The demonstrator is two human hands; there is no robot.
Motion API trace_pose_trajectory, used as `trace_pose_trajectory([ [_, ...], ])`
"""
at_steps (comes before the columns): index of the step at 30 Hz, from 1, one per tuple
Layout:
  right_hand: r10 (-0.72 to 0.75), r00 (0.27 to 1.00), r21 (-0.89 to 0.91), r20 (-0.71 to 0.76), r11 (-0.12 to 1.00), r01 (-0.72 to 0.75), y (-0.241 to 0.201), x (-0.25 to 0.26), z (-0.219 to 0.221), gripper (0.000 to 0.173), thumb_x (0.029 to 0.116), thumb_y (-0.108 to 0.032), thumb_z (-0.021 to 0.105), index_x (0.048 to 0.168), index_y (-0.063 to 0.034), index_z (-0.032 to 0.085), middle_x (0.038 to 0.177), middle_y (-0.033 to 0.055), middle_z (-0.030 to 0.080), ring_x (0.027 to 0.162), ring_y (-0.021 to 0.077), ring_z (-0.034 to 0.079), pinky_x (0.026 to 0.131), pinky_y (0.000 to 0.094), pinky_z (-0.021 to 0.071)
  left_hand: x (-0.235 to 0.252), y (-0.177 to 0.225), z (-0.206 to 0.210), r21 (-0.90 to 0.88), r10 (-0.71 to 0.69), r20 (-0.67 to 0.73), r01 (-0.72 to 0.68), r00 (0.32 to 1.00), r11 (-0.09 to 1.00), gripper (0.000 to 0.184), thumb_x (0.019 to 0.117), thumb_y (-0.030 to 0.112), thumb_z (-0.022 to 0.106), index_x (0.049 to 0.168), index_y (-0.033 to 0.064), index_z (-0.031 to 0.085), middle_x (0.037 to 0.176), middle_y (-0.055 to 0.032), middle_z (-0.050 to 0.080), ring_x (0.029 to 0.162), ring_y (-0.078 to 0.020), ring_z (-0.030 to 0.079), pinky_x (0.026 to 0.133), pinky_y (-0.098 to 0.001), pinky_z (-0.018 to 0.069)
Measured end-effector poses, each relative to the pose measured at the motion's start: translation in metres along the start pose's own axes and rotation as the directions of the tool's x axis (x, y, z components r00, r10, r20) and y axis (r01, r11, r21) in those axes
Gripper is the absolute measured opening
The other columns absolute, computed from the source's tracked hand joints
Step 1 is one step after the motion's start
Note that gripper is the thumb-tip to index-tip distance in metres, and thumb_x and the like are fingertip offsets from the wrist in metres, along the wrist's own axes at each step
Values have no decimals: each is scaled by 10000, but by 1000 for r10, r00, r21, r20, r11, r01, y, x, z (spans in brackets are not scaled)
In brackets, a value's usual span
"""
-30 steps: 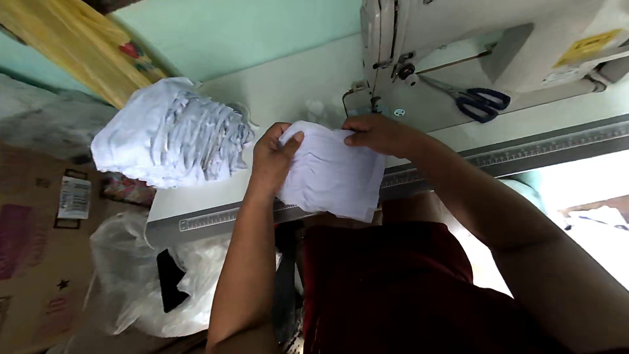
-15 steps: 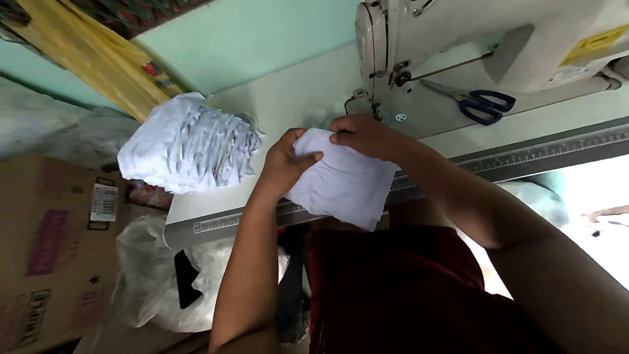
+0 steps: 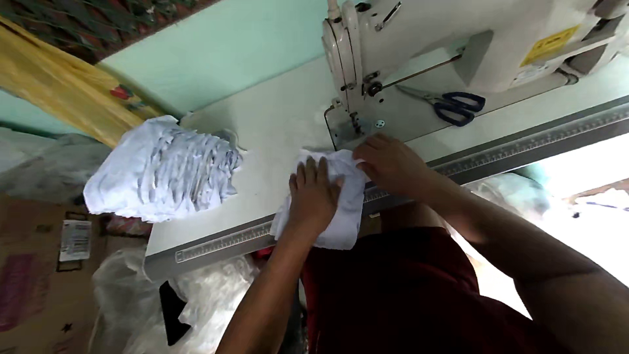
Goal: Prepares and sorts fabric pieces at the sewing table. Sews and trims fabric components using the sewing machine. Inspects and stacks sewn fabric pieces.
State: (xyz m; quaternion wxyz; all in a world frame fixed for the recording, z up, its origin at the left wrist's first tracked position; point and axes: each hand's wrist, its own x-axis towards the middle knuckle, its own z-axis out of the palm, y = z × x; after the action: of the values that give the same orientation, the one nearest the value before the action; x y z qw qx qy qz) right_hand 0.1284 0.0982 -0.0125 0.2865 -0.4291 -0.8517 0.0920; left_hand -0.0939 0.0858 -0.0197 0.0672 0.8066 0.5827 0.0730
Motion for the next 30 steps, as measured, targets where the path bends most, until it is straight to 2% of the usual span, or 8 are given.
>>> trace_pose_trajectory([
  [2, -124, 989, -33, 80, 991, 127, 7, 3, 12, 363, 989, -110, 616, 1350, -71, 643, 1421, 162, 608, 1361, 366, 537, 1125, 581, 401, 5, -14, 6, -8, 203, 12, -203, 979, 979, 681, 1080, 524, 317, 1560, 53, 420, 1636, -206, 344, 1541, -395, 263, 1244, -595, 191],
  [5, -83, 973, -127, 215, 986, 112, 8, -4, 13, 435, 1018, -242, 615, 1432, -117, 575, 1401, 139, 624, 1307, 349, 587, 1079, 614, 431, 29, -33, -2, 7, 515, -44, -515, 856, 857, 563, 1061, 486, 398, 1419, 107, 612, 1587, -139, 450, 1513, -336, 350, 1252, -529, 247],
  [8, -39, 973, -185, 227, 979, 82, 14, -18, 7, 400, 1034, -293, 577, 1380, -98, 629, 1377, 143, 637, 1299, 359, 586, 1051, 642, 429, 27, -20, -9, 101, 448, -103, -439, 888, 893, 504, 1068, 412, 426, 1420, 102, 610, 1490, -145, 558, 1400, -362, 495, 1164, -562, 354],
  [10, -46, 972, -189, 232, 978, 91, 16, -26, 2, 381, 1037, -301, 564, 1335, -80, 649, 1362, 154, 639, 1297, 370, 579, 1043, 644, 426, 17, -7, -5, 39, 383, -11, -382, 924, 923, 546, 1078, 422, 406, 1487, 85, 540, 1538, -147, 511, 1452, -354, 442, 1199, -558, 323],
  [14, -24, 987, -168, 162, 984, 51, 11, -34, -17, 385, 1022, -402, 556, 1063, -55, 718, 1177, 173, 681, 1241, 382, 599, 1053, 607, 438, 24, -6, 7, -54, 556, 9, -555, 831, 830, 577, 1085, 479, 350, 1485, 114, 552, 1571, -91, 488, 1494, -284, 399, 1238, -508, 281],
  [18, 52, 975, -174, 215, 985, -14, 27, -33, -8, 570, 1041, -433, 517, 1463, -51, 531, 1498, 205, 534, 1436, 380, 461, 1160, 607, 343, 42, -3, 5, -99, 584, 25, -579, 812, 809, 570, 1073, 466, 387, 1464, 85, 552, 1537, -87, 526, 1475, -256, 429, 1240, -474, 288],
  [24, 155, 953, -255, 260, 963, -87, 55, -3, -3, 591, 1074, -459, 426, 1547, -108, 458, 1596, 146, 445, 1488, 362, 396, 1168, 669, 283, 85, -11, 0, -59, 532, 64, -529, 844, 847, 534, 1075, 417, 411, 1492, 104, 529, 1566, -77, 492, 1491, -240, 403, 1258, -465, 257],
  [30, 176, 923, -278, 342, 957, -80, 82, 31, -12, 600, 1097, -462, 366, 1597, -130, 374, 1628, 186, 378, 1518, 410, 322, 1194, 675, 229, 109, -21, 3, -54, 396, -91, -402, 914, 914, 503, 1075, 412, 445, 1414, 83, 613, 1462, -106, 600, 1415, -298, 509, 1220, -547, 305],
])
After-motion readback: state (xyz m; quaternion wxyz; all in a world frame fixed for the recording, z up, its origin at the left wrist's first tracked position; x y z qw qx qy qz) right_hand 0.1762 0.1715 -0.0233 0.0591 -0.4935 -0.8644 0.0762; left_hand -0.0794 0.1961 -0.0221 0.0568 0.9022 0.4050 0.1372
